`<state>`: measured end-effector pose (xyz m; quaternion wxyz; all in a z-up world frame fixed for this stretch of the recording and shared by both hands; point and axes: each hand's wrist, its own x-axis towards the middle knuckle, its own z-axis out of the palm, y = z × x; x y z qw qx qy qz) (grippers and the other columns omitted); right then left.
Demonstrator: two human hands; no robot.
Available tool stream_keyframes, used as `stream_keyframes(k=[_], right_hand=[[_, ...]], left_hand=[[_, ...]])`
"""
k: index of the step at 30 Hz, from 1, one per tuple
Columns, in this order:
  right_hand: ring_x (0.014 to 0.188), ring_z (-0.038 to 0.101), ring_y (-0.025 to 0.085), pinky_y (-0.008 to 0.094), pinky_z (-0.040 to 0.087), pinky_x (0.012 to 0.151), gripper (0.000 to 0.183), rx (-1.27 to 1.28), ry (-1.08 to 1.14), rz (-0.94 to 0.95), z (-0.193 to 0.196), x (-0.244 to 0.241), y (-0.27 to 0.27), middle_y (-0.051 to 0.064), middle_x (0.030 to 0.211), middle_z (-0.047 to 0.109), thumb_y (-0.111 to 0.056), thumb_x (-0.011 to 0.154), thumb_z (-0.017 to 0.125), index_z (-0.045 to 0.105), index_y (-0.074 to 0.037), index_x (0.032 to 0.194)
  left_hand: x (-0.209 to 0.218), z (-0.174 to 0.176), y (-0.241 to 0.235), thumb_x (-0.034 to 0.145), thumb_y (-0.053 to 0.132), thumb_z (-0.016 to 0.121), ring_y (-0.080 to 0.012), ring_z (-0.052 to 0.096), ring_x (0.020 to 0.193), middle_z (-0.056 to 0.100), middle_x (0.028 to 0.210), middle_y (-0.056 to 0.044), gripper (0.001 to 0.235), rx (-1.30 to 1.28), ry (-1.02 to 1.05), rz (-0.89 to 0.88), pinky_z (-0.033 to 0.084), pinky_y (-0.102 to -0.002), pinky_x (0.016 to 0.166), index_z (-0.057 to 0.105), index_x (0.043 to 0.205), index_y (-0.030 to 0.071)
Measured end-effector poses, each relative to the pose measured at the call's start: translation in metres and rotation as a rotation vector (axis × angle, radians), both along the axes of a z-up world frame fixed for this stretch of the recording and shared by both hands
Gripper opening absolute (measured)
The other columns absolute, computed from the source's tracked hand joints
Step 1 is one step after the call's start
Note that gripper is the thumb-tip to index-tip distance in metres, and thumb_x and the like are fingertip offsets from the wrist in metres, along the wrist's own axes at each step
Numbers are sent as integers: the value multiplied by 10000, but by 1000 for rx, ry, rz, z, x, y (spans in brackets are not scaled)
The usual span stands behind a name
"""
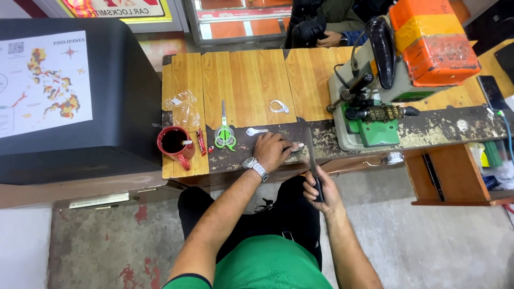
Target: Refining a newly cut key using a hand file and testing its operation in a lock cylinder.
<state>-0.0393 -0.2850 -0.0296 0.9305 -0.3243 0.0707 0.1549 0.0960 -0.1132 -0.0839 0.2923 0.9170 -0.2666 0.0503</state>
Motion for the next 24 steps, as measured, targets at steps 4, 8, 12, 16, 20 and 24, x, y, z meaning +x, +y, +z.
stream_keyframes(k=[4,8,12,16,20,24], right_hand=[[615,495,183,346,503,580,469,-336,-138,-147,3,16,-19,31,769,419,-264,1035,451,444,-77,1464],[581,489,225,433,525,716,229,-455,-565,-389,53,39,-55,24,622,387,-310,892,531,469,-117,999],[478,323,114,351,565,637,470,-787,-1047,-624,171,35,-30,-35,547,204,-446,1093,306,287,-242,670],[543,466,194,447,538,807,592,-658,-1016,-660,58,84,-65,-40,515,371,-645,1042,288,352,-223,631],[581,599,254,364,499,667,578,-1176,-583,-733,-18,98,-20,88,542,580,-307,1093,470,580,-106,562],[570,496,179,320,407,618,523,-1196,-159,-643,-46,92,-13,53,556,518,-321,1084,493,483,-119,602]], left_hand=[[-1,-4,7,916,404,689,-209,607,1060,684,978,10,170,-21,-73,14,441,-431,957,779,995,284],[-2,-10,4,907,369,691,-213,614,1005,678,913,-1,163,-71,-118,26,464,-411,878,779,983,254],[-2,7,5,992,453,526,-190,527,952,716,1067,27,350,8,46,-12,408,-378,800,765,1143,247],[-2,-9,4,897,375,677,-209,614,1000,673,917,4,171,-102,-162,35,477,-391,841,760,992,259],[-4,-4,6,903,371,669,-199,618,1010,685,928,12,179,-92,-136,39,477,-383,831,765,991,249],[-3,-14,2,885,375,686,-202,625,1011,694,930,11,176,-106,-145,44,481,-387,829,767,984,254]])
